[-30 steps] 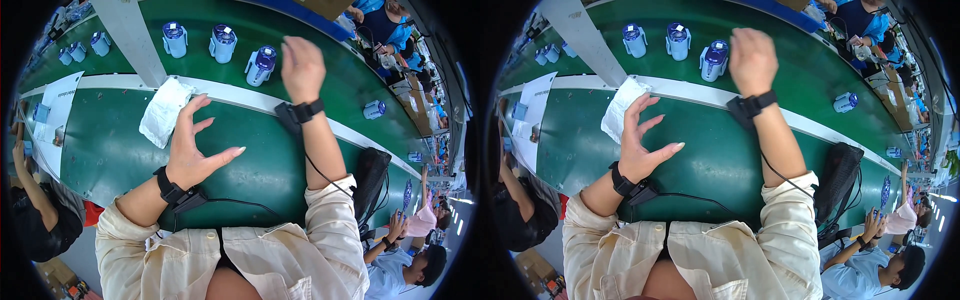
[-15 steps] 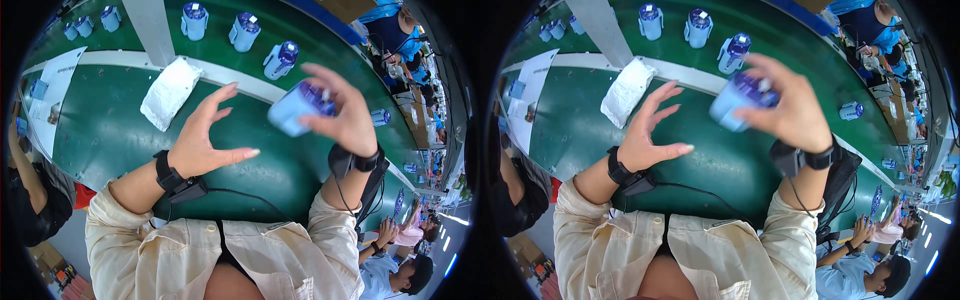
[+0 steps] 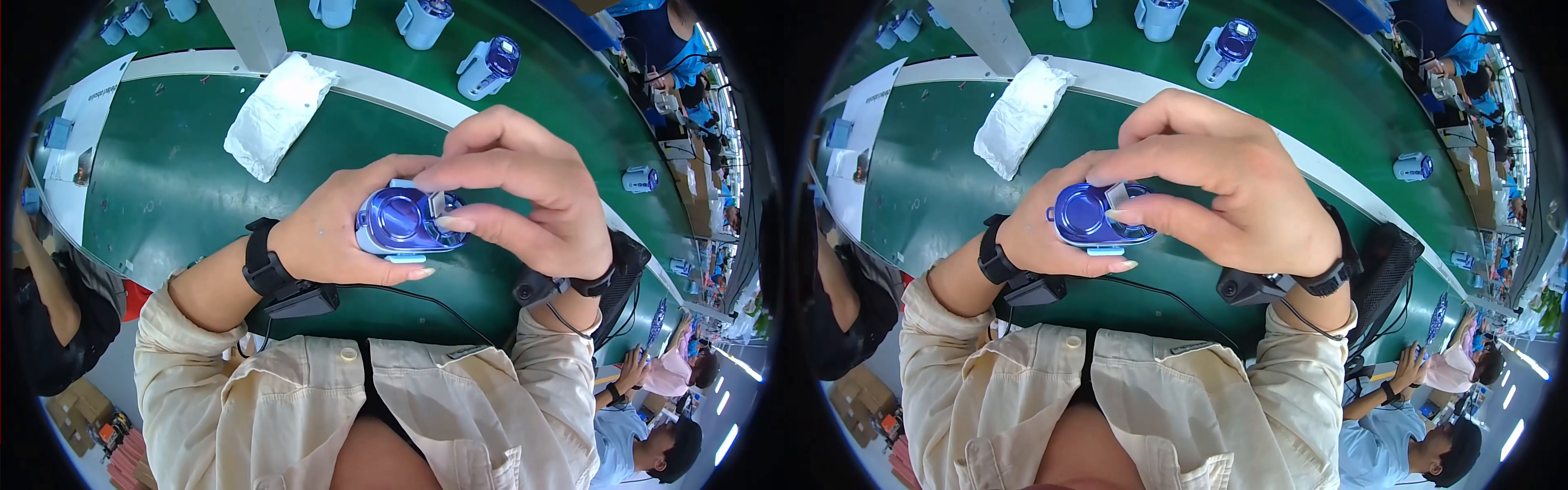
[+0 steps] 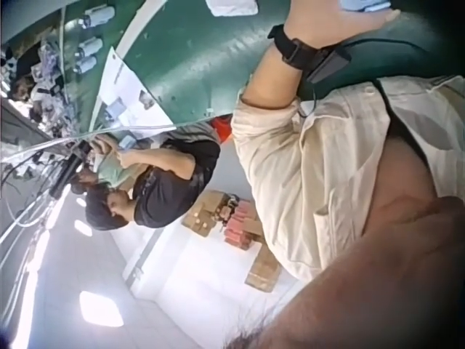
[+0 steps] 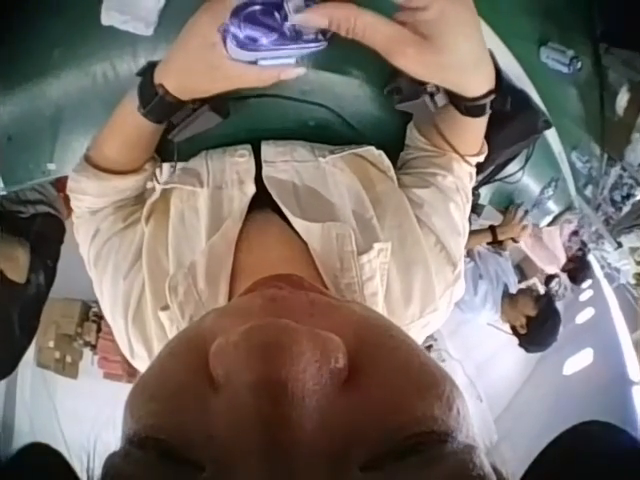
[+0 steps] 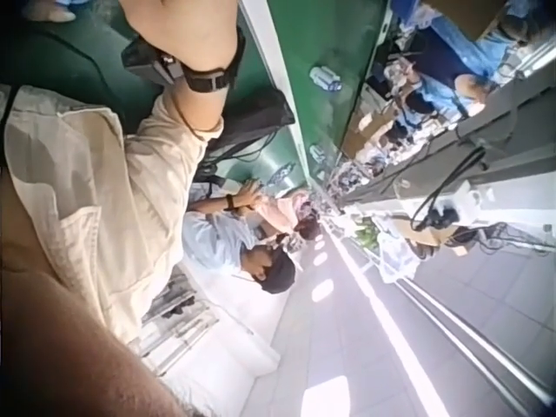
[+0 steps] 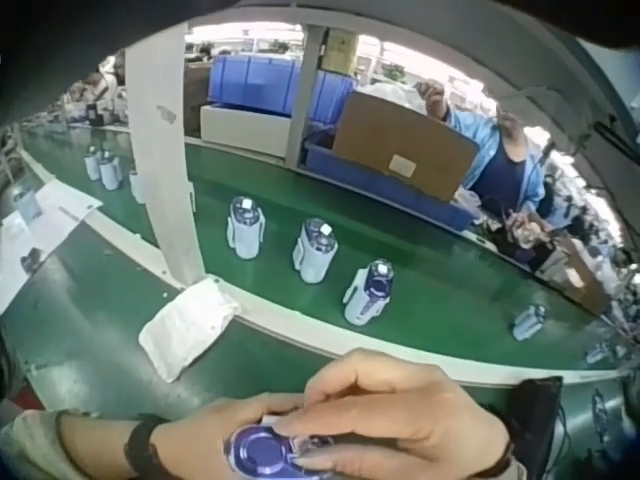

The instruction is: Assembling small blue electronic components on an industrial production line.

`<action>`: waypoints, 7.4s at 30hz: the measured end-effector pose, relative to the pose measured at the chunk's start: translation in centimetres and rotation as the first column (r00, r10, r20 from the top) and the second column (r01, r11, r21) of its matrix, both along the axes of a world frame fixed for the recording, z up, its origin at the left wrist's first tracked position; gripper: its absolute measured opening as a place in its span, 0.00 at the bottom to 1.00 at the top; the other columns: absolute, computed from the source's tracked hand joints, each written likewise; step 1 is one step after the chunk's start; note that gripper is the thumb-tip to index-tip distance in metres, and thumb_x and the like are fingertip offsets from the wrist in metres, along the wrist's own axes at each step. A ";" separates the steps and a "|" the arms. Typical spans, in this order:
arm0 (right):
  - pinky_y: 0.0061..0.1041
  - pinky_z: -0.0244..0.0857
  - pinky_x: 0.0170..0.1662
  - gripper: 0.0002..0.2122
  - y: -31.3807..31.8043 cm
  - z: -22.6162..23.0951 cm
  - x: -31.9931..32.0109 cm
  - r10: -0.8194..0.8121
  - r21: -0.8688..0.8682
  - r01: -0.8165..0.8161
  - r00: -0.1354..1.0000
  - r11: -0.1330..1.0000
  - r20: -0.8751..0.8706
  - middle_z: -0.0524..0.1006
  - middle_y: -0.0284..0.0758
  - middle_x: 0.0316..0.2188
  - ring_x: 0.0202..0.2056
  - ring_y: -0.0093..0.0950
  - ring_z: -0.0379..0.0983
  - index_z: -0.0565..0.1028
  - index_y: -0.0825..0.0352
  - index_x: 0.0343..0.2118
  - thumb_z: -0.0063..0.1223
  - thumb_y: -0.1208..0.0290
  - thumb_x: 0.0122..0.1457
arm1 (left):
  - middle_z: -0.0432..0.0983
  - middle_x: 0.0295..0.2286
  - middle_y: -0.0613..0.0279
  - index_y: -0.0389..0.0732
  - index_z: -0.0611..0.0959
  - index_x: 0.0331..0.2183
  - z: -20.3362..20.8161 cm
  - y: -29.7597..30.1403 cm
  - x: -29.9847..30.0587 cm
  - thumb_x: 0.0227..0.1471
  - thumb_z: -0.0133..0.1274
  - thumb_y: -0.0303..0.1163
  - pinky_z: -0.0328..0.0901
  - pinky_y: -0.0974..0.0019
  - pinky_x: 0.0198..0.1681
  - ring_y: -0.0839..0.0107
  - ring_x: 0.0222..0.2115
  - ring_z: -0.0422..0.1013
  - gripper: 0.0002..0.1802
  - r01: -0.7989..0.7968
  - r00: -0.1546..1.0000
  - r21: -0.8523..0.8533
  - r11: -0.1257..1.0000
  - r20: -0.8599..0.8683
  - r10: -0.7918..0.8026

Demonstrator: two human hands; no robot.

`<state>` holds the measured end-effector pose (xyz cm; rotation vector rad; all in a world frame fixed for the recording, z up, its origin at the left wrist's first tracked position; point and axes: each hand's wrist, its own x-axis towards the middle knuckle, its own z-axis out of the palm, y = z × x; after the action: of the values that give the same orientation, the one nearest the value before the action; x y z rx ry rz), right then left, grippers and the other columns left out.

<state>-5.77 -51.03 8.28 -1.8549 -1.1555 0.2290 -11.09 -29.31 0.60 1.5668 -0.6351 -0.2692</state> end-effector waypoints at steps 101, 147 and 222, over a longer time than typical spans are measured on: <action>0.33 0.58 0.60 0.19 5.4 -6.2 -2.3 0.267 0.553 0.221 0.696 0.803 -0.667 0.65 0.50 0.57 0.57 0.36 0.64 0.68 0.71 0.52 0.42 0.63 0.65 | 0.73 0.38 0.56 0.40 0.68 0.46 -3.2 -1.4 0.1 0.36 0.71 0.34 0.68 0.63 0.38 0.61 0.36 0.73 0.37 -0.604 0.621 -0.165 0.780 0.516 0.590; 0.31 0.65 0.54 0.33 -6.2 -6.3 12.1 -0.739 -0.066 0.887 0.421 0.458 0.526 0.74 0.51 0.49 0.51 0.44 0.71 0.66 0.69 0.57 0.65 0.62 0.48 | 0.63 0.50 0.47 0.35 0.57 0.59 -3.9 -1.1 1.6 0.47 0.63 0.34 0.63 0.56 0.54 0.59 0.52 0.63 0.44 -0.508 0.837 0.019 0.861 0.245 0.489; 0.25 0.58 0.32 0.13 1.1 -4.1 -3.0 -0.377 0.137 0.366 0.737 0.920 0.560 0.75 0.33 0.25 0.25 0.26 0.69 0.80 0.70 0.34 0.65 0.80 0.42 | 0.76 0.40 0.56 0.39 0.71 0.50 -2.3 -2.1 -1.7 0.36 0.71 0.31 0.69 0.69 0.42 0.68 0.39 0.75 0.39 -0.626 0.742 0.152 0.765 0.418 0.524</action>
<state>-8.78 -49.94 4.16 -2.1637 -1.1241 -0.6236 -12.83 -31.43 -1.74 2.0364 -0.3470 0.4324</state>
